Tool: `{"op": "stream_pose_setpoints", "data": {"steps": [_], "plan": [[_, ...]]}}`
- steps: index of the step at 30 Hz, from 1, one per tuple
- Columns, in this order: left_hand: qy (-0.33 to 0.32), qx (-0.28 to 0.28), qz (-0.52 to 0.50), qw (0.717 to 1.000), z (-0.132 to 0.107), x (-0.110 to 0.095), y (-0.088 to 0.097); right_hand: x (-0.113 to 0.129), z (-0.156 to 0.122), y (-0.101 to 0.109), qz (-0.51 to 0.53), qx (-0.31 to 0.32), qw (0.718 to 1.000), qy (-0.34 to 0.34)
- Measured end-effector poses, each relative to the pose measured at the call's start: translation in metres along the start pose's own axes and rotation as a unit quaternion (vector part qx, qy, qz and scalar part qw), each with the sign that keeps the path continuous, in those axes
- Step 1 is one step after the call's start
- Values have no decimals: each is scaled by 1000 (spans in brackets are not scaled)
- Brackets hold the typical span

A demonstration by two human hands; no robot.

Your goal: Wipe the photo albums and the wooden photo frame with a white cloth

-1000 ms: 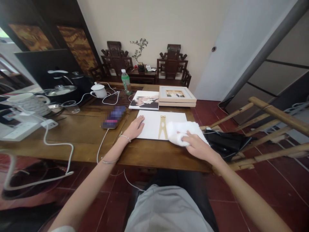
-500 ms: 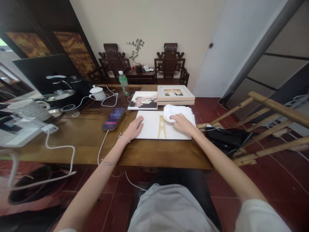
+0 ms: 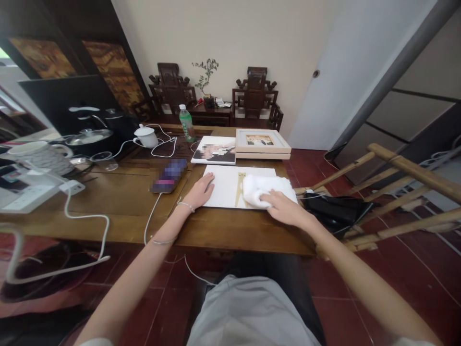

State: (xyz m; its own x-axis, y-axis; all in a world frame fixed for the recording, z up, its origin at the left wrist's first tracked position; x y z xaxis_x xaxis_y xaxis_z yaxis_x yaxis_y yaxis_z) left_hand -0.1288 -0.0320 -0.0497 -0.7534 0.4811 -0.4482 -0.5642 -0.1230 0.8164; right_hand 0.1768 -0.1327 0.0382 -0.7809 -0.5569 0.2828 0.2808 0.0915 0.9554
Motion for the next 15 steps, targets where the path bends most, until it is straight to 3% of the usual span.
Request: {"op": "stream_pose_setpoints", "data": {"steps": [5,9,12,15], "plan": [[5,2,-6,1000,0,1,1,-25,78,-10,29,-69,997,-38],[10,7,-12,1000,0,1,3,-20,120,-18,38,-42,998,-15],[14,4,-20,1000,0,1,3,-1,119,-25,-1,0,1000,6],[16,4,-20,1000,0,0,2,26,92,-32,-42,25,998,36]]}}
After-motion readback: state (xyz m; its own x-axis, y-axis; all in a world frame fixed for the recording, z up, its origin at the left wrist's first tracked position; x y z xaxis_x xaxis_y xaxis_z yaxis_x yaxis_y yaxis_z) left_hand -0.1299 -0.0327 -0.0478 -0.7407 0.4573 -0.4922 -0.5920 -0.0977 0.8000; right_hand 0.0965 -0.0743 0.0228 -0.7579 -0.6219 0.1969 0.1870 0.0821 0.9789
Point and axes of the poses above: each hand's wrist, its own z-axis towards the middle knuckle, its own y-axis out of the back of the hand, x = y × z, the point moved 1 cm from there along z, towards the middle knuckle, and after that the axes turned 2 degrees about -x, right-handed, at the moved point
